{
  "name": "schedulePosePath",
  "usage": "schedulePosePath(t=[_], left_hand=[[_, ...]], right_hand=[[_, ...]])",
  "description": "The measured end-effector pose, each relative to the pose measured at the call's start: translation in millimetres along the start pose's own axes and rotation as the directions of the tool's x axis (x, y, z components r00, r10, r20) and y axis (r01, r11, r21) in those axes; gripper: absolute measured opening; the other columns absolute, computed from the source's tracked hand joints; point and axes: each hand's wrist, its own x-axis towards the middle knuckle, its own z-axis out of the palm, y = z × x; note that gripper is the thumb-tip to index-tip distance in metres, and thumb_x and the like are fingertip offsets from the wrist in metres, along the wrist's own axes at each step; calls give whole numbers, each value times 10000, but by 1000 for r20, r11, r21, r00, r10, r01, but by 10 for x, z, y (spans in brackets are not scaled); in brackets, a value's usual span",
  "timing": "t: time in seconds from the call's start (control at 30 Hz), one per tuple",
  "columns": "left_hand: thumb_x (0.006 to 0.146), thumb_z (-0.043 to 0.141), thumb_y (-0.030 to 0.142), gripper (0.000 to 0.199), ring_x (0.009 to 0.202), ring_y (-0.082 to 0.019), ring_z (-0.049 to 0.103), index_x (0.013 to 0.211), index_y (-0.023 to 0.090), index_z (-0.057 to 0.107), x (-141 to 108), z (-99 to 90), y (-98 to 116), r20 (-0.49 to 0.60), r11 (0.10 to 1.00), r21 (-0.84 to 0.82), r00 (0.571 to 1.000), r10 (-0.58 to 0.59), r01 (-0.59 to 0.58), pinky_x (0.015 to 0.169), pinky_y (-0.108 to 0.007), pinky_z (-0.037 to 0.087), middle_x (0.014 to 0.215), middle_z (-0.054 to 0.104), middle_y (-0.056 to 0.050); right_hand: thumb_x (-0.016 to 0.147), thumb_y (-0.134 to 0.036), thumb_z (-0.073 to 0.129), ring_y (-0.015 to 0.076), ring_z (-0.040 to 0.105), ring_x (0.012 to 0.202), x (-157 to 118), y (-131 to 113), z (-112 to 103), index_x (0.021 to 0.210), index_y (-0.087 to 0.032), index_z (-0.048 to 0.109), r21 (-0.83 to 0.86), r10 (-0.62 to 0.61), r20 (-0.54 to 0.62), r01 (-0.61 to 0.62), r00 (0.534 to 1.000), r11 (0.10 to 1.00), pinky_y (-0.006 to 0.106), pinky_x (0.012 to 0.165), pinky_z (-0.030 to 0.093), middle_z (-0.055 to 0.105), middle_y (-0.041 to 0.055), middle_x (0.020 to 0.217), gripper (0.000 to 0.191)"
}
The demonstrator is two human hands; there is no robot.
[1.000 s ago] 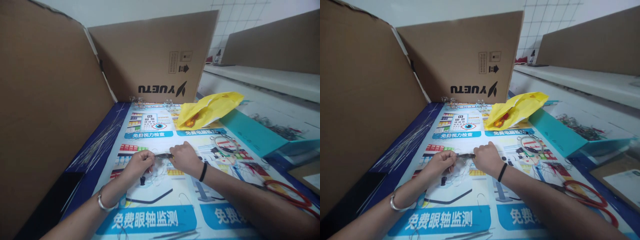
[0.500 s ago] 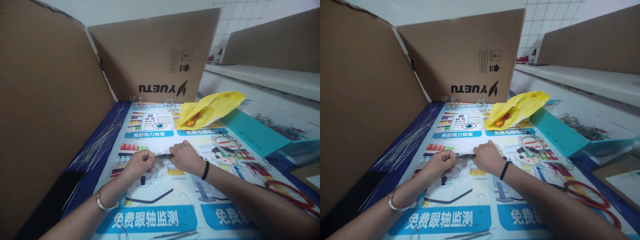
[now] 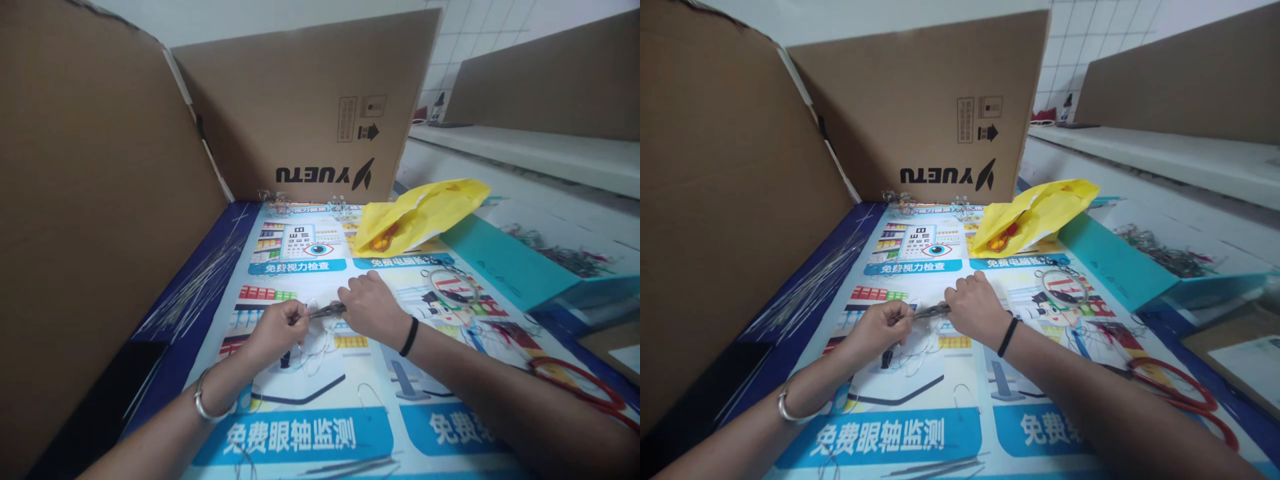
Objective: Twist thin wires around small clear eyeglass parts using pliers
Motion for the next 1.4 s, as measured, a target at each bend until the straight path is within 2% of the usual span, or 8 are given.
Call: schedulePosePath(t=[0.3,0.63,1.13,1.23,1.4], left_hand=[[698,475,201,60,419,-82,493,685,167,523,23,-11,-95,32,996,74,998,45,-47,409,-172,368,503,496,61],[700,466,191,65,439,-82,496,678,165,521,12,-29,-80,68,992,105,996,61,-68,434,-178,380,522,504,55],[739,473,202,82,441,-65,460,675,163,507,23,-71,-42,126,998,41,991,47,-52,423,-162,346,518,490,56],[755,484,208,73,433,-58,443,695,170,498,29,-88,-77,172,999,-27,984,44,-40,424,-160,339,514,498,60],[769,506,218,57,484,-62,486,748,167,523,38,-106,-131,205,992,-116,975,80,-57,485,-176,368,550,536,48]], right_hand=[[731,-347,562,235,538,746,3,3,23,784,-163,610,4,-23,14,23,1000,1000,354,710,217,607,92,757,198],[736,-340,542,227,558,722,7,-6,51,790,-154,623,34,-35,54,33,998,999,363,721,233,626,99,752,210],[749,-369,528,199,552,711,-21,-3,108,781,-164,615,111,1,63,-8,998,994,342,698,218,632,79,749,224],[753,-363,526,190,535,710,-26,5,81,782,-168,611,130,12,30,-16,999,991,333,695,211,625,67,753,215],[801,-362,480,177,494,708,-29,35,32,776,-168,602,149,43,-88,-29,995,988,328,684,201,598,58,752,231]])
